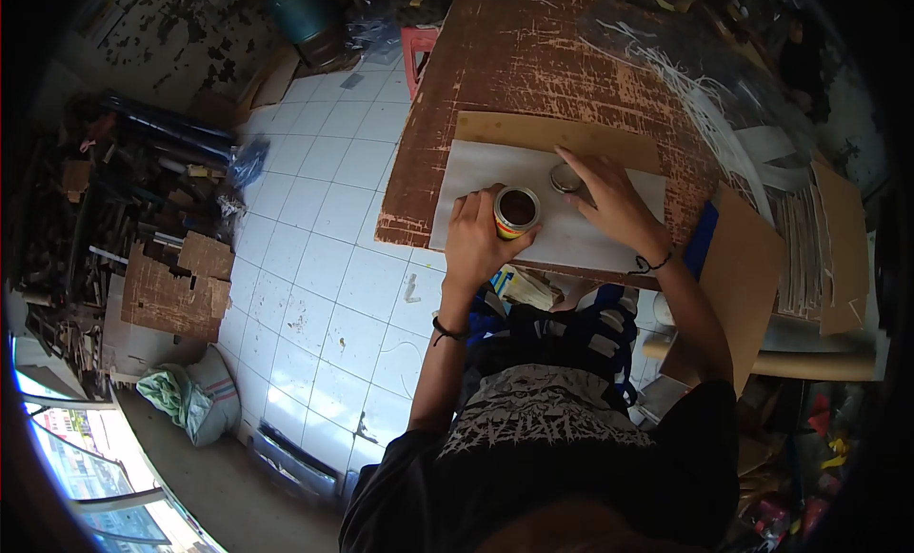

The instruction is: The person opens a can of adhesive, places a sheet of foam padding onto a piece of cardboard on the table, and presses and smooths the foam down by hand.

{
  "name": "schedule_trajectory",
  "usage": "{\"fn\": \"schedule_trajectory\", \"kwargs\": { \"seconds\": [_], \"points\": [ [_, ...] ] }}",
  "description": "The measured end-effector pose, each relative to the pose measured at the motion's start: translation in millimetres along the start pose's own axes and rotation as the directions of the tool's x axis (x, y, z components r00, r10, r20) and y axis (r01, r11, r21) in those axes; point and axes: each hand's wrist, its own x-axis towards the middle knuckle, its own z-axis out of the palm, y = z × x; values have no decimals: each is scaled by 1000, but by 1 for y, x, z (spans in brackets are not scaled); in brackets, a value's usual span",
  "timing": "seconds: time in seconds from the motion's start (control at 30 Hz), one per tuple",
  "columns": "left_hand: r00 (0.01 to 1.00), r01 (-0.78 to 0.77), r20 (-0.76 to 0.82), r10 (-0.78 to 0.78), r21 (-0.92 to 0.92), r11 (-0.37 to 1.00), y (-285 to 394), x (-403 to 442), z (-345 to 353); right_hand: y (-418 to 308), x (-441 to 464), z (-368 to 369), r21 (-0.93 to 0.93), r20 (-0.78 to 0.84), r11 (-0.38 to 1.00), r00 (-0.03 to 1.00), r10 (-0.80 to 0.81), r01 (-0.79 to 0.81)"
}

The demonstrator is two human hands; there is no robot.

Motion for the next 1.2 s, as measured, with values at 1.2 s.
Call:
{"fn": "schedule_trajectory", "kwargs": {
  "seconds": [1.2],
  "points": [
    [997,-78,-21,78,2,997,-5,0,3,-82,36,-4,-2,76,936,933,-351,353]
  ]
}}
